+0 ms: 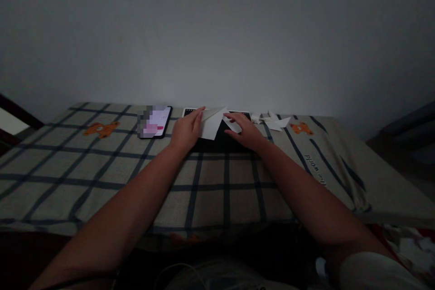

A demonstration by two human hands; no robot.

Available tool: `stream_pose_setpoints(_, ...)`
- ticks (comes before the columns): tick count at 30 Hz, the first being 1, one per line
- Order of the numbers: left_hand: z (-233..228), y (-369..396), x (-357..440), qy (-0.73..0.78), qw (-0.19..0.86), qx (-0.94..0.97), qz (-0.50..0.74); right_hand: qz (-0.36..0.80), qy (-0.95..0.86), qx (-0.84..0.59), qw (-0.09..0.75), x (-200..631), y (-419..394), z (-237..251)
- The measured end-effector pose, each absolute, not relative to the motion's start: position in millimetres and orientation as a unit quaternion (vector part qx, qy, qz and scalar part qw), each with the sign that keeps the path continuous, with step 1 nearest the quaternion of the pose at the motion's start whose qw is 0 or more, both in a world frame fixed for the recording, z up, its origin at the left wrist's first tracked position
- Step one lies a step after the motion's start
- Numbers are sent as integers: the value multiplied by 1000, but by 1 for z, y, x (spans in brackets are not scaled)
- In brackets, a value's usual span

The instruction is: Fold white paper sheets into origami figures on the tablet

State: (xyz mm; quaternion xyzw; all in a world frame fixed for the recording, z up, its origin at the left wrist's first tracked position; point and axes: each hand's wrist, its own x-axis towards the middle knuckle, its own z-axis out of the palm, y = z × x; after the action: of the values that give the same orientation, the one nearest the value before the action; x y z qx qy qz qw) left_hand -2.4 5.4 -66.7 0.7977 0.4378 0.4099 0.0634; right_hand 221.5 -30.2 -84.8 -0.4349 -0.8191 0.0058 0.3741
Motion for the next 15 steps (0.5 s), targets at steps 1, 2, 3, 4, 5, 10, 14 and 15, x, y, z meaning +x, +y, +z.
stream_pose_setpoints(1, -67, 5, -2, 432, 66, 798, 415, 15, -830, -414, 374, 220, -32, -84)
stream_pose_setpoints(2, -67, 5, -2, 426, 70, 798, 420, 26, -838, -399, 371, 218, -33, -83)
stream_pose_setpoints(3, -67, 4, -2, 419, 75, 797, 428, 36, -843, -391, 368, 216, -34, -83)
stream_pose_setpoints(4, -67, 4, -2, 413, 83, 795, 437, 46, -845, -387, 366, 215, -34, -83)
stream_pose_setpoints(5, -67, 3, -1, 406, 93, 791, 448, 55, -844, -387, 368, 214, -34, -83)
stream_pose_setpoints(10, -67, 4, 0, 370, 184, 746, 522, 127, -766, -443, 450, 212, -31, -87)
stream_pose_setpoints(14, -73, 14, 1, 398, 301, 654, 568, 203, -672, -515, 492, 215, -27, -88)
stream_pose_setpoints(15, -75, 17, 2, 406, 337, 619, 582, 220, -654, -524, 499, 217, -26, -88)
